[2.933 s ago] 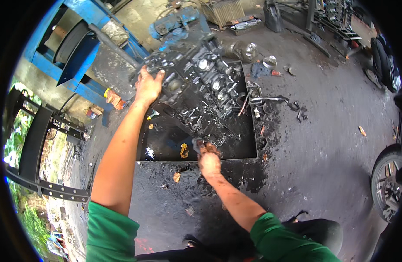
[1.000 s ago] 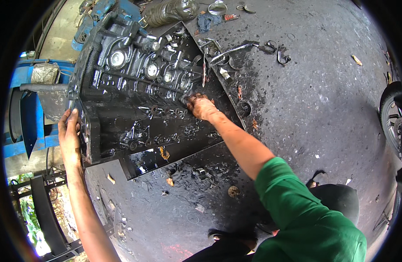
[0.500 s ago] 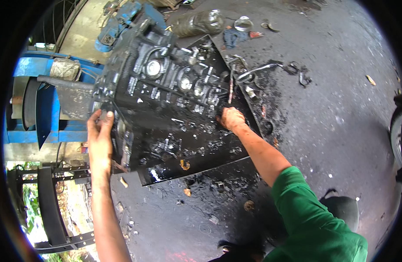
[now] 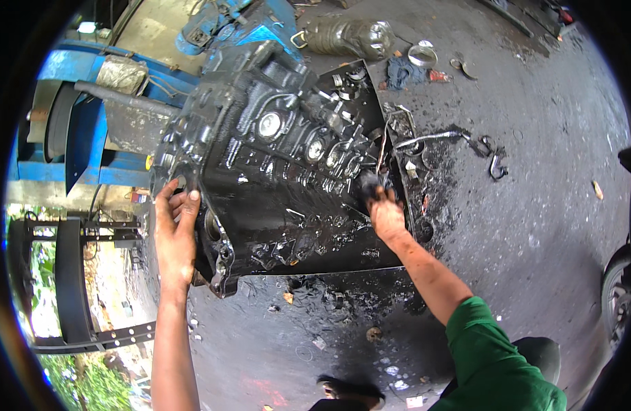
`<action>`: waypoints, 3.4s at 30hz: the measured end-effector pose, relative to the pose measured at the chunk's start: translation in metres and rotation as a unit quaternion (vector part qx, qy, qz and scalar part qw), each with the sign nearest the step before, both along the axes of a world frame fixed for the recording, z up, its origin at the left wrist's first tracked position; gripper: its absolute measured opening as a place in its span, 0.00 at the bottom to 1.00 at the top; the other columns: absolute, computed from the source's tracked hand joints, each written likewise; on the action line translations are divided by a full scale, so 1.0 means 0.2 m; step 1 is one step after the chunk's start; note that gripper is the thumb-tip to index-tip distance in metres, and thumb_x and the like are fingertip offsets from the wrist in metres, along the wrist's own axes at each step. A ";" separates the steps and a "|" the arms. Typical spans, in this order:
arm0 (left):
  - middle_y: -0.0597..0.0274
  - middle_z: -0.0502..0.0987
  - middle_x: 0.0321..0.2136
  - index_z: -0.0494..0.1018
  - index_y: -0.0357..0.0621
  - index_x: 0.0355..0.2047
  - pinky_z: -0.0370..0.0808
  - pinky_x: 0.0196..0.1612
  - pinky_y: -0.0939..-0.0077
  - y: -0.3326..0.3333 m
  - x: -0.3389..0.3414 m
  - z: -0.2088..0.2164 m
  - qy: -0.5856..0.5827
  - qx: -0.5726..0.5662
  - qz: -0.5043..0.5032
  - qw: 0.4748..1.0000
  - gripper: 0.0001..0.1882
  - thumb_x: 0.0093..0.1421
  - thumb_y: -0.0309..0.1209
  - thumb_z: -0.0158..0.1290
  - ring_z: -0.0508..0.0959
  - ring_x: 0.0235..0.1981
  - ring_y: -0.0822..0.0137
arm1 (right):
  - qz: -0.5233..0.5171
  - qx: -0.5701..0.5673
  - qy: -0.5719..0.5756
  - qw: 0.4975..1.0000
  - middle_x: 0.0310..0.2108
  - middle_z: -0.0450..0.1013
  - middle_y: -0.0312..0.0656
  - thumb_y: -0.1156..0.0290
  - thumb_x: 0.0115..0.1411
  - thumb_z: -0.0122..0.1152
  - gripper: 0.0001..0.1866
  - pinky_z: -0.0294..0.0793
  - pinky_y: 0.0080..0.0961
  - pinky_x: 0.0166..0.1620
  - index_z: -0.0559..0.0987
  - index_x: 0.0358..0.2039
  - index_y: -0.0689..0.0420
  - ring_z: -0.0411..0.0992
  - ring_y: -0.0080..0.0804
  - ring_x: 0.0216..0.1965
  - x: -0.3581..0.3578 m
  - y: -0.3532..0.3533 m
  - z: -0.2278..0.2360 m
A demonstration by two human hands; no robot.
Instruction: The person cleans a large black engine component by hand, scrubbing its surface with a dark cloth and later using a yellow-handled scraper to remove residue. The person repeatedly wipes and scrapes different areas of the part while it rests on a metal tray in a workshop.
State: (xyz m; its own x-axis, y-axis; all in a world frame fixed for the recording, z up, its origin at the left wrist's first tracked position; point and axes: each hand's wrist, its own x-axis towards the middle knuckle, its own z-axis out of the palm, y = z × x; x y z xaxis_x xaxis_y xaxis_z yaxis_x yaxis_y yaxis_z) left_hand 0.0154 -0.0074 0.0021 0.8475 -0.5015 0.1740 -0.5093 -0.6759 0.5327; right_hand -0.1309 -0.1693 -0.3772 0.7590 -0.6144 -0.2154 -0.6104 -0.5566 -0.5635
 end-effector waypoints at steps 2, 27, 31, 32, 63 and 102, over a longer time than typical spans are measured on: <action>0.55 0.76 0.44 0.65 0.44 0.61 0.71 0.53 0.69 0.00 0.00 0.00 -0.017 0.014 0.018 1.000 0.28 0.64 0.42 0.58 0.75 0.46 0.65 | -0.007 -0.017 -0.018 1.000 0.62 0.65 0.48 0.63 0.67 0.47 0.15 0.69 0.49 0.58 0.82 0.45 0.47 0.63 0.50 0.62 0.01 -0.01 0.01; 0.41 0.73 0.52 0.62 0.39 0.60 0.68 0.57 0.54 -0.01 -0.03 -0.01 -0.055 0.007 -0.030 0.998 0.33 0.61 0.43 0.59 0.72 0.54 0.44 | -0.282 0.108 -0.542 0.784 0.40 0.77 0.55 0.66 0.59 0.64 0.20 0.73 0.37 0.49 0.72 0.48 0.62 0.76 0.46 0.42 0.51 -0.09 1.58; 0.38 0.70 0.54 0.62 0.38 0.59 0.68 0.57 0.51 0.00 -0.04 0.00 -0.087 -0.012 -0.070 0.994 0.32 0.61 0.42 0.58 0.70 0.55 0.40 | -0.160 0.240 -0.476 0.831 0.36 0.76 0.40 0.69 0.60 0.66 0.20 0.72 0.24 0.42 0.71 0.49 0.60 0.72 0.25 0.37 0.41 -0.02 1.54; 0.38 0.70 0.54 0.62 0.38 0.59 0.68 0.57 0.50 0.00 -0.04 0.00 -0.086 -0.015 -0.080 0.993 0.32 0.61 0.43 0.58 0.70 0.55 0.39 | -0.124 0.277 -0.449 0.841 0.37 0.76 0.38 0.70 0.60 0.66 0.20 0.71 0.22 0.42 0.70 0.50 0.59 0.71 0.23 0.38 0.39 0.03 1.54; 0.42 0.76 0.45 0.66 0.40 0.55 0.69 0.54 0.55 0.02 0.00 -0.01 -0.043 -0.011 -0.039 0.998 0.24 0.63 0.38 0.57 0.75 0.49 0.47 | -0.284 0.099 -0.549 0.780 0.42 0.78 0.55 0.71 0.60 0.59 0.18 0.75 0.37 0.46 0.77 0.51 0.57 0.78 0.49 0.42 0.43 0.10 1.60; 0.40 0.76 0.46 0.66 0.38 0.55 0.70 0.54 0.55 0.01 -0.03 0.00 -0.049 0.016 -0.016 0.999 0.26 0.62 0.39 0.57 0.75 0.50 0.46 | -0.294 -0.054 -0.513 0.804 0.47 0.73 0.56 0.69 0.65 0.51 0.17 0.72 0.43 0.53 0.77 0.52 0.59 0.72 0.54 0.49 0.53 0.02 1.66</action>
State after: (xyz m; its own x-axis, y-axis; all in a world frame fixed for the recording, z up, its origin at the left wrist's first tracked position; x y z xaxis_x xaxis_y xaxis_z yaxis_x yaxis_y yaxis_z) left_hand 0.0096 -0.0064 0.0023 0.8108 -0.5343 0.2391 -0.5795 -0.6750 0.4567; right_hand -0.0245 -0.1657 -0.0452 0.0734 -0.9052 0.4186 -0.0298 -0.4215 -0.9063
